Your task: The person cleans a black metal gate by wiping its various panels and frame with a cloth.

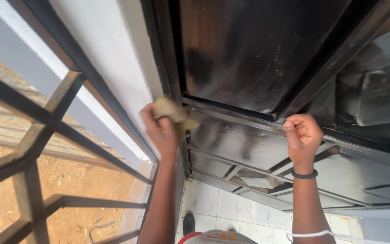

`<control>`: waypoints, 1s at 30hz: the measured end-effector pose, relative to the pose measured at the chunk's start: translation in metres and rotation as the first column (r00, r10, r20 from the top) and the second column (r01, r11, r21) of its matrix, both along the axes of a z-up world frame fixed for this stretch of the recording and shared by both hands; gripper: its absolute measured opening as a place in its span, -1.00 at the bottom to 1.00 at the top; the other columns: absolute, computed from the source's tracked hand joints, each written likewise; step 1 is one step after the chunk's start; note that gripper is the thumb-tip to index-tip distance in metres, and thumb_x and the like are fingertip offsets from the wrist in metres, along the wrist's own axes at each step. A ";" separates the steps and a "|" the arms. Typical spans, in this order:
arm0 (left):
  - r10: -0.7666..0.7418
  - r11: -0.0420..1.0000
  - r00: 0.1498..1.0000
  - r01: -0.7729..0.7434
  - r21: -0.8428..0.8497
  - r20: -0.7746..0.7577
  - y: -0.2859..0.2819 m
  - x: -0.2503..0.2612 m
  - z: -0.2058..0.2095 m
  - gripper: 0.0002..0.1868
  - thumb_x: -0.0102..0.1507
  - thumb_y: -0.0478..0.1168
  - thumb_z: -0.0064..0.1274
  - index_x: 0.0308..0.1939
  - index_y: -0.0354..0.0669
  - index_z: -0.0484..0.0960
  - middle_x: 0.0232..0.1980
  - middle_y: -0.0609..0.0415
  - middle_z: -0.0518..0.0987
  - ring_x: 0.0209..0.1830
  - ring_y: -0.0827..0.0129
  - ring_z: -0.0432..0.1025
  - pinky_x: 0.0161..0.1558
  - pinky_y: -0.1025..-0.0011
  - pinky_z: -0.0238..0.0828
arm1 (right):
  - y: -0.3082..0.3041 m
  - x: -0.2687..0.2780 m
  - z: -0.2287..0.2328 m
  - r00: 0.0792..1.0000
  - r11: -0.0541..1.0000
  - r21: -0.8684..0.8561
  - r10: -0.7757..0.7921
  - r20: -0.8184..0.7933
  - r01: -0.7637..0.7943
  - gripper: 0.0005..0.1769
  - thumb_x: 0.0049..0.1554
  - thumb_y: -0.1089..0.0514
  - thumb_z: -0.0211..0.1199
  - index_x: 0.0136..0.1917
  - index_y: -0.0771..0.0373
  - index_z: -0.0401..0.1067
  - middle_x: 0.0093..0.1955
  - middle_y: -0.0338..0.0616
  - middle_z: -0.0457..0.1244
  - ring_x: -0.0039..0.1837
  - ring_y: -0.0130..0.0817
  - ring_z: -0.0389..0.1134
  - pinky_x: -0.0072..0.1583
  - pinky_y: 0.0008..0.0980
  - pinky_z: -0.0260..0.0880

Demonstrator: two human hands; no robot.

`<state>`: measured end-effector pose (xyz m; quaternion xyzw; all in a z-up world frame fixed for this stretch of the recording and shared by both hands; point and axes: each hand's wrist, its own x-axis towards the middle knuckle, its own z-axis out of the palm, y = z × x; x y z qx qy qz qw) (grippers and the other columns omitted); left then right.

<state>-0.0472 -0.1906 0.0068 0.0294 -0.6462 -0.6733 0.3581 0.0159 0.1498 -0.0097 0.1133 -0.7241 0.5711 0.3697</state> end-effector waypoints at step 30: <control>-0.427 0.542 0.894 0.135 -0.829 -0.134 0.180 0.025 -0.016 -0.61 0.17 -0.42 0.02 0.09 -0.22 0.49 0.10 0.08 0.56 0.23 0.22 0.40 0.28 -0.01 0.13 | -0.017 -0.003 0.023 0.972 0.947 0.220 -0.235 -0.022 0.234 -0.85 0.16 0.28 0.30 -0.15 0.32 0.33 -0.20 -0.20 0.21 -0.14 -0.49 0.23 -0.03 -0.51 0.27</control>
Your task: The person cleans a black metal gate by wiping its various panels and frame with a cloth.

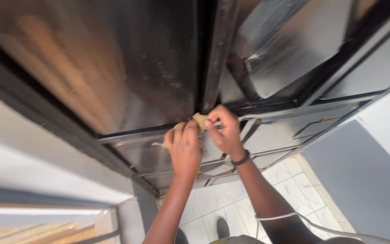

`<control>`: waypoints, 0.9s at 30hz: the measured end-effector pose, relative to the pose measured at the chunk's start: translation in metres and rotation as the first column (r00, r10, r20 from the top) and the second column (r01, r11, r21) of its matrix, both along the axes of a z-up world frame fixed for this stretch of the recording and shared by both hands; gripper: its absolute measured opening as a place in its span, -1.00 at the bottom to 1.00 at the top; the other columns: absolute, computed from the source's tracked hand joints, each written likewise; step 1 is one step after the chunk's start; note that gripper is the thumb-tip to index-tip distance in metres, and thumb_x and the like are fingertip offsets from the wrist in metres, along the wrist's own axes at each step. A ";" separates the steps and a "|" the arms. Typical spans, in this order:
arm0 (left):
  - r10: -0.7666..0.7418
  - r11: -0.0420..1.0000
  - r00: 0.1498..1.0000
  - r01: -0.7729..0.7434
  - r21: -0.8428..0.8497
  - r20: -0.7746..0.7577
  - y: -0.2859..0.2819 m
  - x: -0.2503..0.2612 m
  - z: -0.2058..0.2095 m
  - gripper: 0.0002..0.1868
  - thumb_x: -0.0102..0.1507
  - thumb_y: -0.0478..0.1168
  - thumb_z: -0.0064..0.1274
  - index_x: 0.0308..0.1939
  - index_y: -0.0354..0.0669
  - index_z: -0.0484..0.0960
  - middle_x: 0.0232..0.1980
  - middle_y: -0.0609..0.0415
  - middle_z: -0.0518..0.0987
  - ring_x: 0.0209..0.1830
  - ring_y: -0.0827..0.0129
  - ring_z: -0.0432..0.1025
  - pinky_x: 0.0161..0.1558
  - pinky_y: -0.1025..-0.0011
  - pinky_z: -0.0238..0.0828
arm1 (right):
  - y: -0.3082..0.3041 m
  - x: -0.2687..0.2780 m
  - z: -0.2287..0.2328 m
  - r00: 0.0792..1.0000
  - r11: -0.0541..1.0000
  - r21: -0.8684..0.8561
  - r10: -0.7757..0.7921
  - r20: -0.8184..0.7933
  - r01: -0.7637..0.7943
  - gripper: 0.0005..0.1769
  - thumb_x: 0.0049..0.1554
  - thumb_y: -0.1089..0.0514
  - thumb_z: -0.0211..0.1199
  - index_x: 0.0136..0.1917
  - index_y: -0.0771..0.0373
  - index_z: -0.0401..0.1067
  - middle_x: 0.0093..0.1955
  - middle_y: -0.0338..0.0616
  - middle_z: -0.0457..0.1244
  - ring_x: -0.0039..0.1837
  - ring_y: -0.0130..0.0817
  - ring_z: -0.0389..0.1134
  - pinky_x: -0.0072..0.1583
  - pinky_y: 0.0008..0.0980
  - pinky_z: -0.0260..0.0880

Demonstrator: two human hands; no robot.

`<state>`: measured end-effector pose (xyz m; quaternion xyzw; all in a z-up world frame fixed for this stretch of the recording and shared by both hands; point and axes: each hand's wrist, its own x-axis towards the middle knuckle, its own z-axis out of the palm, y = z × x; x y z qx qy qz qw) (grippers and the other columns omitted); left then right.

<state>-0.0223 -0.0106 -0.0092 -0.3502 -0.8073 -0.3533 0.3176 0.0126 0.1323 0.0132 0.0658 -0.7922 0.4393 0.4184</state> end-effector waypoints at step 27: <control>-0.471 0.543 0.752 -0.166 0.823 0.462 -0.152 0.003 -0.033 -0.70 0.31 -0.37 0.12 0.10 -0.29 0.47 -0.04 0.04 0.59 -0.07 0.43 0.48 0.00 0.44 0.46 | -0.117 0.021 -0.046 0.969 0.983 -0.152 0.135 0.208 -0.104 -0.66 0.26 0.04 0.21 0.20 0.29 0.42 0.01 -0.23 0.34 -0.06 -0.54 0.32 -0.05 -0.55 0.37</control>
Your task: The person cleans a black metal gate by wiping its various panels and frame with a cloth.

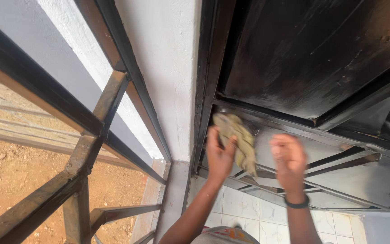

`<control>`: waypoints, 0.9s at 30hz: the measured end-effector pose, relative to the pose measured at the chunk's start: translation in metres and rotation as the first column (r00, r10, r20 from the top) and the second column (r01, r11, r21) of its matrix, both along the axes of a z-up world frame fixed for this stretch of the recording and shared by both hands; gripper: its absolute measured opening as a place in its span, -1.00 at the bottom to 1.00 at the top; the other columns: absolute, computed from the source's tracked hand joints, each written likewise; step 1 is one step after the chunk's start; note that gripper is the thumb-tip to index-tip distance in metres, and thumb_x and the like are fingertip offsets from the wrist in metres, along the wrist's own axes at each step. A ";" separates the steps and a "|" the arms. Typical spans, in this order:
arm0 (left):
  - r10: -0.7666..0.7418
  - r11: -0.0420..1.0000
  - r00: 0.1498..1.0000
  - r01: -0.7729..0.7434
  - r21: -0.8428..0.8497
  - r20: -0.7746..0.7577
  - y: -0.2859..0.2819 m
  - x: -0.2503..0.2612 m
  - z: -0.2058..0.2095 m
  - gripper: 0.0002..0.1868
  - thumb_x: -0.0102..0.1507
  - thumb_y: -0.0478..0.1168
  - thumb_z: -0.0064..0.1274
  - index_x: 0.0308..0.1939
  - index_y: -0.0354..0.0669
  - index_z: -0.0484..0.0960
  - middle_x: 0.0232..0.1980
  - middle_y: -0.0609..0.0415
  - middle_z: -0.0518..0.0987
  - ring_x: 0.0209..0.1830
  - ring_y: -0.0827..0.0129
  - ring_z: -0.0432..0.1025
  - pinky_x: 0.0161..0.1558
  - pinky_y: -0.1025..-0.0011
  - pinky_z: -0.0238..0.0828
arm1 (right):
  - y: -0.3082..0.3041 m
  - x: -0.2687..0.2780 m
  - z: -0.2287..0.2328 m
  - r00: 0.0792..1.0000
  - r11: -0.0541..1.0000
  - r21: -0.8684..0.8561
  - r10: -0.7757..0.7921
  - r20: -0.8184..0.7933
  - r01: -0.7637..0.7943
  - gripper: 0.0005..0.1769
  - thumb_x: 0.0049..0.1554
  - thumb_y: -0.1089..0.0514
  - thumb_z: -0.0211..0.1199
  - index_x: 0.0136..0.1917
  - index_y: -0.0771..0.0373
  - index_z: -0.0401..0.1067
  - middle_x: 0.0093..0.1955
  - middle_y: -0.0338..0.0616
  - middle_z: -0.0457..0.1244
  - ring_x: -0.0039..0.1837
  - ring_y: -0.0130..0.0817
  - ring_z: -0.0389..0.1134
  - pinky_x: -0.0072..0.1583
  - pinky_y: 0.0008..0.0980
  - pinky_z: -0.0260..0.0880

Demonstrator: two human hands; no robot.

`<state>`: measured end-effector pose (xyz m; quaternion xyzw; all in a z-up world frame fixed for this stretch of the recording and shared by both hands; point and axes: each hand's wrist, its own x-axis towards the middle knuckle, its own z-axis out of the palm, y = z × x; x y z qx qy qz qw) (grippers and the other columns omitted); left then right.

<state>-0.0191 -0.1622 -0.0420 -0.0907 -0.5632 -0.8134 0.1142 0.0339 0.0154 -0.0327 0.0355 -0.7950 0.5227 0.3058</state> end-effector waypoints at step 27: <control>-0.336 0.933 0.920 0.296 0.206 0.200 -0.015 -0.048 -0.055 -0.53 0.35 -0.36 -0.08 0.35 -0.08 0.33 0.28 0.12 0.41 0.25 0.56 0.32 0.28 0.54 0.27 | -0.124 -0.092 0.064 0.963 0.799 0.601 -0.176 0.203 0.019 -0.25 -0.01 0.33 0.21 0.47 0.29 0.25 0.24 0.15 0.30 0.07 0.11 0.43 0.06 -0.06 0.48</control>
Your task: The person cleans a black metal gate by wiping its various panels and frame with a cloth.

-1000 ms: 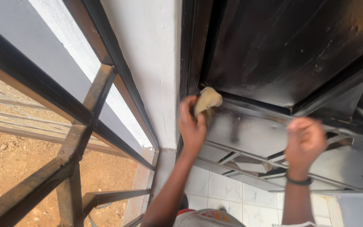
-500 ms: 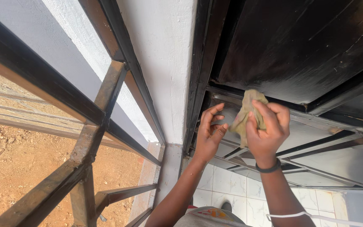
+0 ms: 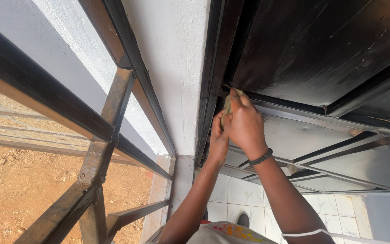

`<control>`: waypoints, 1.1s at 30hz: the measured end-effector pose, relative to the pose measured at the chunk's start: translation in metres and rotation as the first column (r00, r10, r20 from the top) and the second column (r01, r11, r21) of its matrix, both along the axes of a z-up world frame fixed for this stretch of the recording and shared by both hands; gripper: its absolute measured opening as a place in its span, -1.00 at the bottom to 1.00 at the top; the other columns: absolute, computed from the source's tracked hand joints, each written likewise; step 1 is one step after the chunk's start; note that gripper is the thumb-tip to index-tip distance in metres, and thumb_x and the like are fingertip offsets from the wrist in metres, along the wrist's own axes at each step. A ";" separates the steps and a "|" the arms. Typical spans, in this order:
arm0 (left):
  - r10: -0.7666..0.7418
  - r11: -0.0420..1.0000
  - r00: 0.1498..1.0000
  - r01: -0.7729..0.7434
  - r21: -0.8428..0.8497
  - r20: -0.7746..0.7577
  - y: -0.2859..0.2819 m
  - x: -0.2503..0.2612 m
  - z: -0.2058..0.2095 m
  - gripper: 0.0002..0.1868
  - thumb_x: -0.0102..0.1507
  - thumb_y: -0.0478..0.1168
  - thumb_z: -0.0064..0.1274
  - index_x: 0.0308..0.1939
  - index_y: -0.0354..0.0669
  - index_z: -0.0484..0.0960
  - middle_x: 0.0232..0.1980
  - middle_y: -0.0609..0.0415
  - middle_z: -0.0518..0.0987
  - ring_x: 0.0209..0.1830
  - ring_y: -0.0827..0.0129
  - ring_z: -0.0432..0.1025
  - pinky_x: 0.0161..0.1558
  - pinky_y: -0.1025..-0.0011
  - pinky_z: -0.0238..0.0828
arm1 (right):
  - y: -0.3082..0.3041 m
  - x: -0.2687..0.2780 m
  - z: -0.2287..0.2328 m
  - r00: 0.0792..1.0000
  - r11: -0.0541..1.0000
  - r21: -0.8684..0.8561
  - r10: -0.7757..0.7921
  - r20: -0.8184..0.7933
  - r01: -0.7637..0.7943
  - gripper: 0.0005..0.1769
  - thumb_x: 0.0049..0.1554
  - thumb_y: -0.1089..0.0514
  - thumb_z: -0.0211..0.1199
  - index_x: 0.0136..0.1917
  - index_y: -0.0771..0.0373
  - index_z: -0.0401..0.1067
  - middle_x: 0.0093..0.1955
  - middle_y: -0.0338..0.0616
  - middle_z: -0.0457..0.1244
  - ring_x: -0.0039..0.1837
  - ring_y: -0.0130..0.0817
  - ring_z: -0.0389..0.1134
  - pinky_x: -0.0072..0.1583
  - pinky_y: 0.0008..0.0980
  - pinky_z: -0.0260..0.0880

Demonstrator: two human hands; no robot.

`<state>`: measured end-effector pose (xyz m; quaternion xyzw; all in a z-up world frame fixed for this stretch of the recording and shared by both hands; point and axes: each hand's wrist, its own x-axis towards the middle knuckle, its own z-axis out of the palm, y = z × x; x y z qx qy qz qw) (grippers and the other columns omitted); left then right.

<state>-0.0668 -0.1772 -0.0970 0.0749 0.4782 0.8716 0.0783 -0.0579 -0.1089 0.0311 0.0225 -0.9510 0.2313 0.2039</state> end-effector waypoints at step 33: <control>-0.053 0.958 0.941 -0.046 -0.282 -0.334 -0.016 0.017 0.062 -0.62 0.28 -0.20 0.15 0.15 -0.23 0.51 -0.07 0.12 0.54 -0.11 0.49 0.40 -0.08 0.50 0.37 | 0.070 0.045 -0.034 0.967 0.017 -0.972 0.109 -0.231 -0.234 -0.90 0.32 0.28 0.15 0.09 0.20 0.28 0.05 -0.22 0.29 0.09 -0.54 0.35 0.14 -0.46 0.43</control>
